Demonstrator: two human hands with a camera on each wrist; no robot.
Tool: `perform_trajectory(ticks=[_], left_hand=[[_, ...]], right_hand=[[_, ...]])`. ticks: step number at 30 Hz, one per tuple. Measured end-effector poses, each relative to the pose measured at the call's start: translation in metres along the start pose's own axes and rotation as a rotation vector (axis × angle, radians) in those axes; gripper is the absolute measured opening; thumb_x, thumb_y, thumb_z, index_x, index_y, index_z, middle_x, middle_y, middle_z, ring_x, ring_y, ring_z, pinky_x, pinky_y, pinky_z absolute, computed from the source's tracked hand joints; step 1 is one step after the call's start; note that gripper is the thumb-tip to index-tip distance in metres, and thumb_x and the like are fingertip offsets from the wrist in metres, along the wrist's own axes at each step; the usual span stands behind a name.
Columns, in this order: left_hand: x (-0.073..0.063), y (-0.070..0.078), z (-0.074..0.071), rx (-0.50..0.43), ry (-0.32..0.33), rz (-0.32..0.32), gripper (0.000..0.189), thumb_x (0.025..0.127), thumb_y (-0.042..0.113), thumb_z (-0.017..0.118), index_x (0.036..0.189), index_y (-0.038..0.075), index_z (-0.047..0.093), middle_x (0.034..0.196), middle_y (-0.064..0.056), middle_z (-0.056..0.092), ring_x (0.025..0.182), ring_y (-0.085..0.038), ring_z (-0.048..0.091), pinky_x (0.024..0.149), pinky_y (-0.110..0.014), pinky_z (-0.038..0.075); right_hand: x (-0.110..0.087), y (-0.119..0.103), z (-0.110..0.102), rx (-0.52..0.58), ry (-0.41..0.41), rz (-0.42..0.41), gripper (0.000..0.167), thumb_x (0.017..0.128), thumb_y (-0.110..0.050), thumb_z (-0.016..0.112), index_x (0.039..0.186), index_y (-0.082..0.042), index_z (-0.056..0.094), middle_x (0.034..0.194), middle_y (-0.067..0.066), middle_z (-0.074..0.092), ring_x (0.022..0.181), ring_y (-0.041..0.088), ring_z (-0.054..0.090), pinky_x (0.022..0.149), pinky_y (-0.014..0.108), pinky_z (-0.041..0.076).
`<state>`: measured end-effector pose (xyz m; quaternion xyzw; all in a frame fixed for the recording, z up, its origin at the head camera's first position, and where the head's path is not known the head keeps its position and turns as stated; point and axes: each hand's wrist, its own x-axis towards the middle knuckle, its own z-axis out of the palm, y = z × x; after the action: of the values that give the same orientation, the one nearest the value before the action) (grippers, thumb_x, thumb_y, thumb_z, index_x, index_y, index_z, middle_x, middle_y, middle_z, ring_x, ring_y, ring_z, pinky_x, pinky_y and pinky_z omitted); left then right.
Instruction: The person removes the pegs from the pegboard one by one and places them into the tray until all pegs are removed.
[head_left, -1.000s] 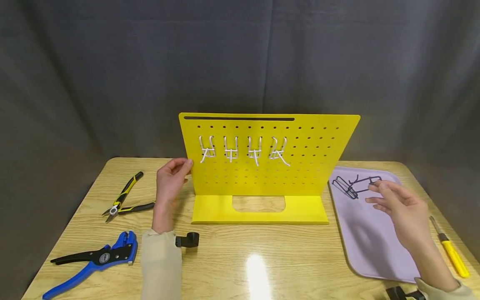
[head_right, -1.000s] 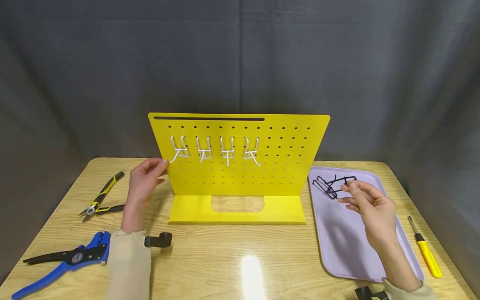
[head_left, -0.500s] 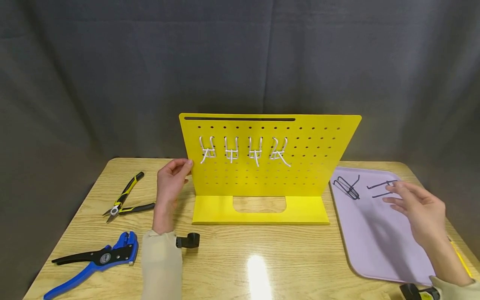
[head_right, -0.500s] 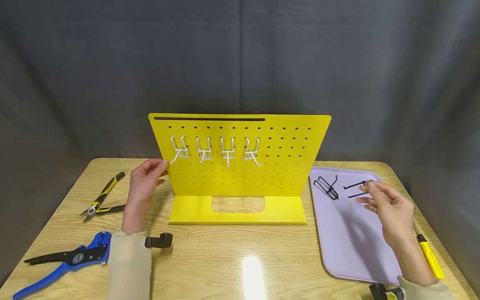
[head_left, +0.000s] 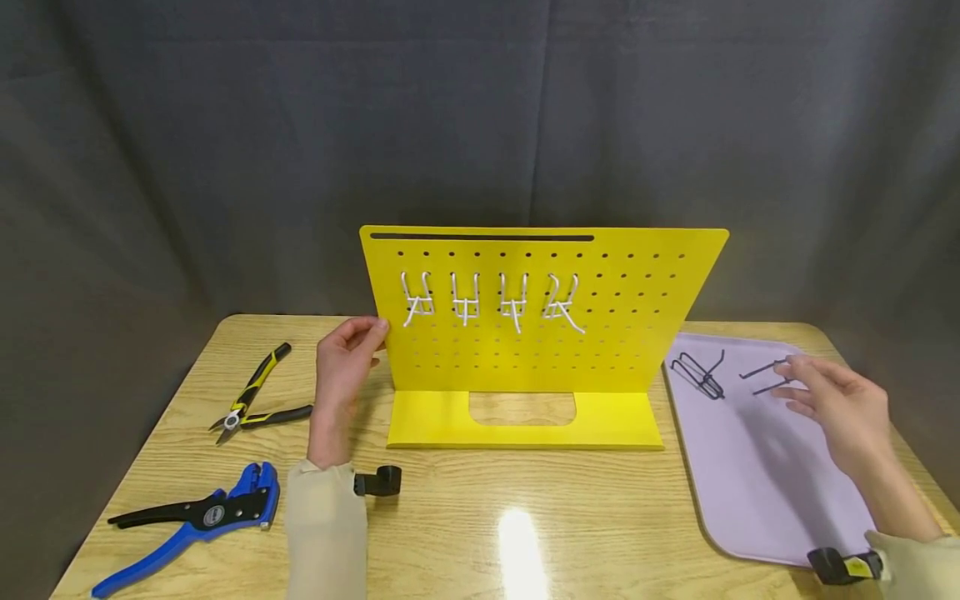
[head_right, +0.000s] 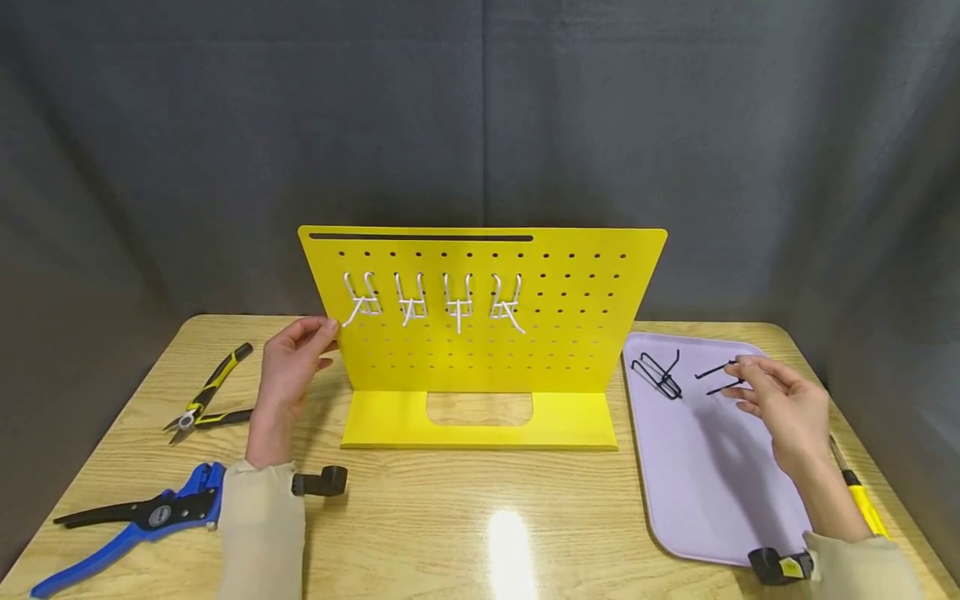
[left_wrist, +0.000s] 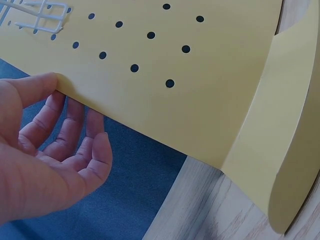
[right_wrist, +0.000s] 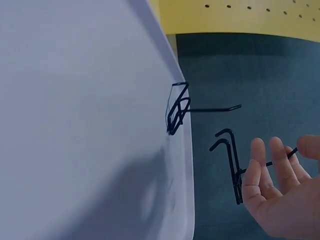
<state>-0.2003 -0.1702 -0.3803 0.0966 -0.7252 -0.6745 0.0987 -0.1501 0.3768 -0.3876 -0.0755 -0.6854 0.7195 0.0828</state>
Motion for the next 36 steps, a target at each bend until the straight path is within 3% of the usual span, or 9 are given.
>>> perform_trajectory(ticks=[18,26,36], left_hand=[[0.0,0.0,0.0,-0.003,0.0,-0.007,0.032,0.094,0.028,0.063,0.111,0.001,0.063,0.091,0.003,0.063,0.086,-0.014,0.06,0.075,-0.029,0.045],[-0.001,0.0,0.0,-0.003,-0.003,0.007,0.03,0.095,0.025,0.062,0.112,0.0,0.063,0.09,0.005,0.062,0.089,-0.018,0.06,0.075,-0.031,0.046],[0.0,0.0,0.0,0.002,-0.003,0.008,0.031,0.095,0.027,0.062,0.112,0.0,0.063,0.091,0.004,0.062,0.093,-0.023,0.061,0.076,-0.032,0.046]], right_hand=[[0.021,0.013,-0.021,-0.005,-0.077,0.093,0.014,0.094,-0.016,0.062,0.089,-0.022,0.073,0.083,-0.007,0.072,0.068,0.012,0.071,0.063,0.021,0.054],[0.03,0.021,-0.025,-0.061,-0.053,0.135,0.007,0.094,-0.021,0.064,0.09,-0.024,0.069,0.083,-0.01,0.071,0.07,0.011,0.07,0.063,0.021,0.053],[0.037,0.022,-0.025,0.064,-0.125,0.214,0.013,0.095,-0.018,0.062,0.089,-0.023,0.071,0.087,-0.008,0.071,0.074,0.012,0.07,0.067,0.024,0.054]])
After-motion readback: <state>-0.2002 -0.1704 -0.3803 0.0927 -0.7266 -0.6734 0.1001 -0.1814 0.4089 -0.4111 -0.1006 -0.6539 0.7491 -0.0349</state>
